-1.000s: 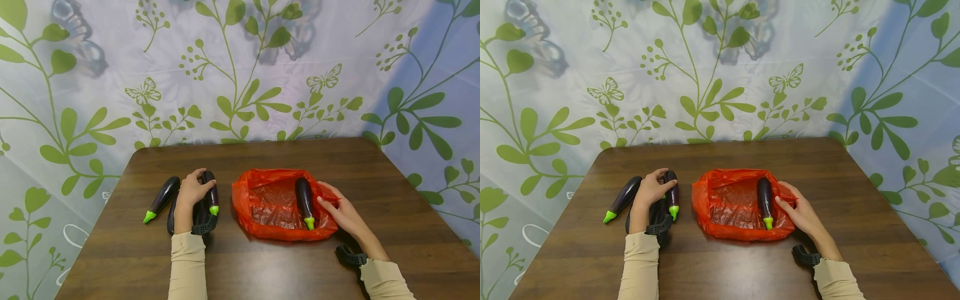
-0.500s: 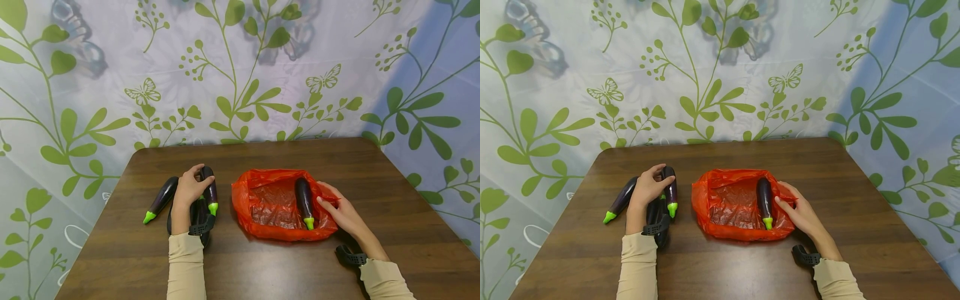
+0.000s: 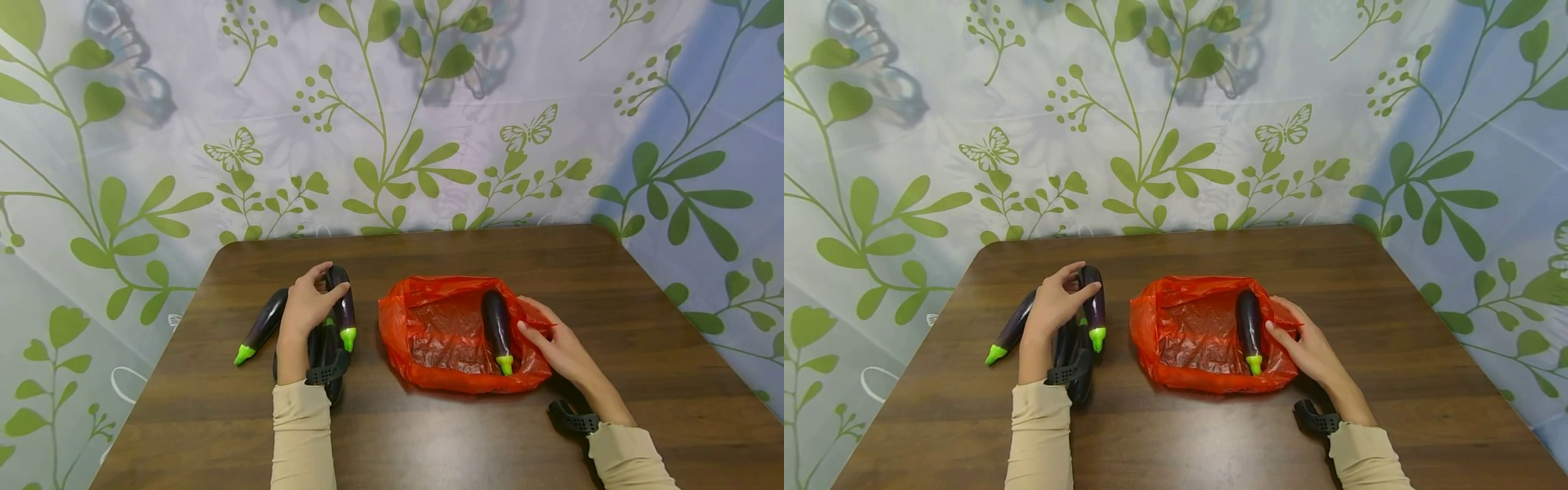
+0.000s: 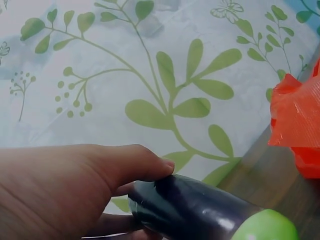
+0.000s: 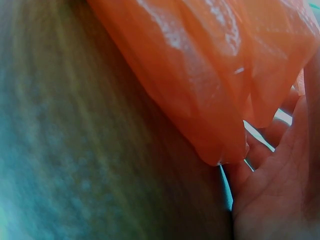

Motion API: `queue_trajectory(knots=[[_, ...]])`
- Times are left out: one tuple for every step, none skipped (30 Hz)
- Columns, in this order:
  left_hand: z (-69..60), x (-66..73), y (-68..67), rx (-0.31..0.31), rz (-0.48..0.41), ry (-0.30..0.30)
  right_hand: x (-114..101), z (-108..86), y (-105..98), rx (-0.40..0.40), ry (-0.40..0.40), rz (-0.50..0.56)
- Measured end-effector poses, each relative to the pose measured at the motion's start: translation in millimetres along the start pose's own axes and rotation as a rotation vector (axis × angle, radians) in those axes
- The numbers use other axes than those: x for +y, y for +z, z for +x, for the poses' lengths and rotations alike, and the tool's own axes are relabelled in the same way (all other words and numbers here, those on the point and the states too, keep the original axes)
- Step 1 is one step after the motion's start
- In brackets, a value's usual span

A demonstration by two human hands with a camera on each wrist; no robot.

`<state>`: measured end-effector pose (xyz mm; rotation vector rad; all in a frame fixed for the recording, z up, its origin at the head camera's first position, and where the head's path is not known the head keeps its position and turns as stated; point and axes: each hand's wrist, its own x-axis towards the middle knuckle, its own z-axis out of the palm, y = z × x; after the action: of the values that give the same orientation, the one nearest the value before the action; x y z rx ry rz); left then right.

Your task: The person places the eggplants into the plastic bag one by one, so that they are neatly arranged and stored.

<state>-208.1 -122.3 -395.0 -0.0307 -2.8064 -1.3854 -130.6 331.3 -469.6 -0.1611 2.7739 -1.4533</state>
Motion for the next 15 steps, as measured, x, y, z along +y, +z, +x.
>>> queue_trajectory(knots=[[-0.1,0.4,-0.5,0.002,-0.002,0.001,0.0,0.0,0.1,0.001,-0.002,-0.001],[-0.2,0.9,-1.0,0.002,-0.007,0.003,0.1,0.1,0.1,0.002,-0.004,-0.002],[-0.3,1.5,-1.3,0.001,-0.012,0.004,0.1,0.2,0.2,0.004,-0.005,-0.003],[-0.6,1.8,-1.6,0.003,-0.017,0.005,0.2,0.3,0.3,0.004,-0.006,-0.004],[-0.8,2.1,-1.9,0.004,-0.021,0.006,0.4,0.4,0.3,0.004,-0.006,-0.006],[-1.2,2.6,-2.2,0.005,-0.025,0.008,0.4,0.5,0.4,0.004,-0.006,-0.006],[-1.4,3.2,-2.3,0.003,-0.028,0.01,0.4,0.5,0.4,0.004,-0.004,-0.008],[-1.7,3.9,-2.4,0.002,-0.034,0.011,0.4,0.6,0.3,0.003,-0.003,-0.008],[-1.9,4.4,-2.4,0.002,-0.036,0.012,0.4,0.6,0.3,0.002,0.0,-0.009],[-2.0,5.1,-2.4,0.002,-0.04,0.013,0.3,0.5,0.1,0.002,0.003,-0.01],[-2.2,5.8,-2.4,0.002,-0.043,0.014,0.2,0.4,0.0,0.001,0.006,-0.011],[-2.3,6.6,-2.3,0.002,-0.048,0.015,0.1,0.3,-0.1,0.0,0.008,-0.012],[-2.4,7.5,-2.1,0.001,-0.052,0.018,0.0,0.2,-0.2,-0.001,0.009,-0.013],[-2.5,8.2,-2.0,0.001,-0.056,0.021,0.0,0.1,-0.3,-0.001,0.01,-0.013],[-2.7,8.9,-1.8,0.002,-0.059,0.024,0.0,0.0,-0.4,0.0,0.01,-0.015]])
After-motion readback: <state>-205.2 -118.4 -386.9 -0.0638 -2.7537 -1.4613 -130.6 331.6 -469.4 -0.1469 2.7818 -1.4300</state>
